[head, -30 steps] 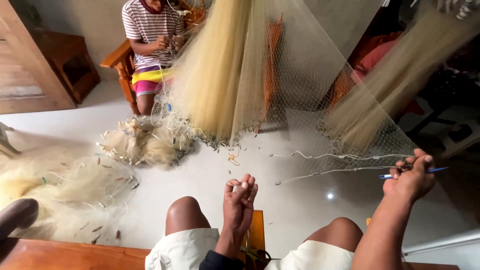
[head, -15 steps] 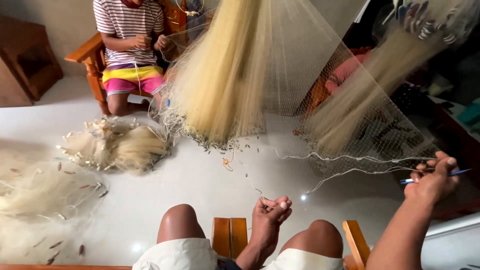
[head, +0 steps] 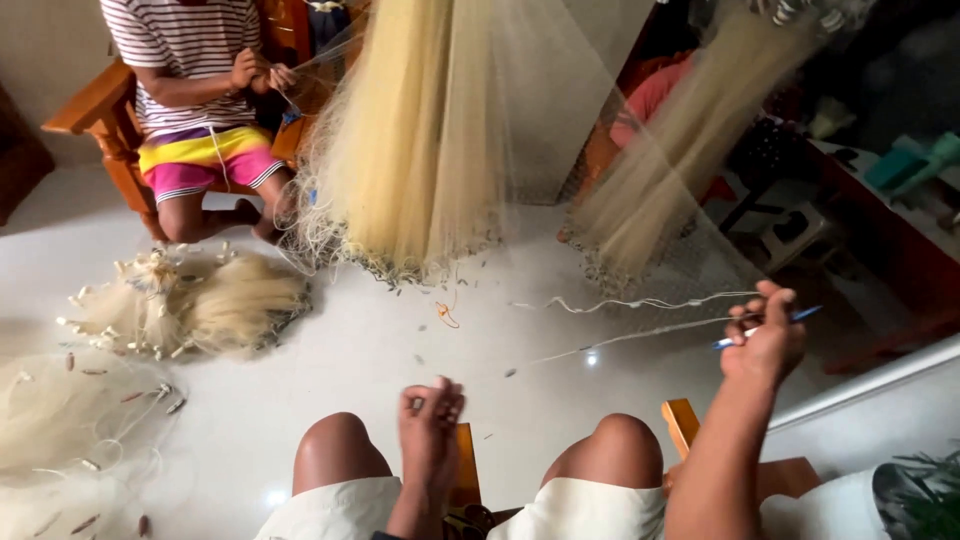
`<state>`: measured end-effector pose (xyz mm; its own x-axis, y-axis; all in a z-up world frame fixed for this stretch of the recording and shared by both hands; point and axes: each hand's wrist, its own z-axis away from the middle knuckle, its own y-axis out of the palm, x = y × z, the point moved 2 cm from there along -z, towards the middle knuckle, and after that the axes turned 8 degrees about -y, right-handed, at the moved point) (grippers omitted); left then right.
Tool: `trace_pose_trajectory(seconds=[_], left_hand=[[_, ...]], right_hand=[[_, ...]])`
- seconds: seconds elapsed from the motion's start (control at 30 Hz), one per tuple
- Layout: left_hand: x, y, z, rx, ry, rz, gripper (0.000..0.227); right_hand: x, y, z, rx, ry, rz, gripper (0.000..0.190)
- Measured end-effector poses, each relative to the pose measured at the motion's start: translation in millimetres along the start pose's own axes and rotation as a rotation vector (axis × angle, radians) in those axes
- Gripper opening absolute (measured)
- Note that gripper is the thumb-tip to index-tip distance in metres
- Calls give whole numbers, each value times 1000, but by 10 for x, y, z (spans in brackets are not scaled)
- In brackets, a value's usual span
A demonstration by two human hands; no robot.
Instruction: Manually attaching lead sinkers to the bottom edge of a fishing net by threading and tying them.
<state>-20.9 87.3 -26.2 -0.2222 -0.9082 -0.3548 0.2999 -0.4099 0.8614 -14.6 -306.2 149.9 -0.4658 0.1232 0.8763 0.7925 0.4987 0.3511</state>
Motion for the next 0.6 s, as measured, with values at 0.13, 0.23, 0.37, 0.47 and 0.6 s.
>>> trace_pose_trajectory(seconds=[0.13, 0.23, 0.37, 0.47, 0.6], left_hand=[[-350, -248, -158, 73, 126, -9, 18], [-597, -319, -152, 84, 208, -85, 17], [-795, -490, -317, -30, 239, -92, 20], [-817, -624, -504, -140, 176, -87, 14], [-295, -774, -663, 28, 13, -212, 17]], right_hand=[[-221, 22, 300, 36, 44, -75, 26], [-475, -30, 441, 53, 113, -96, 26], [-884, -112, 696, 127, 171, -195, 32], [-855, 2, 1185, 143, 270, -191, 31], [-928, 208, 1884, 254, 424, -259, 25]])
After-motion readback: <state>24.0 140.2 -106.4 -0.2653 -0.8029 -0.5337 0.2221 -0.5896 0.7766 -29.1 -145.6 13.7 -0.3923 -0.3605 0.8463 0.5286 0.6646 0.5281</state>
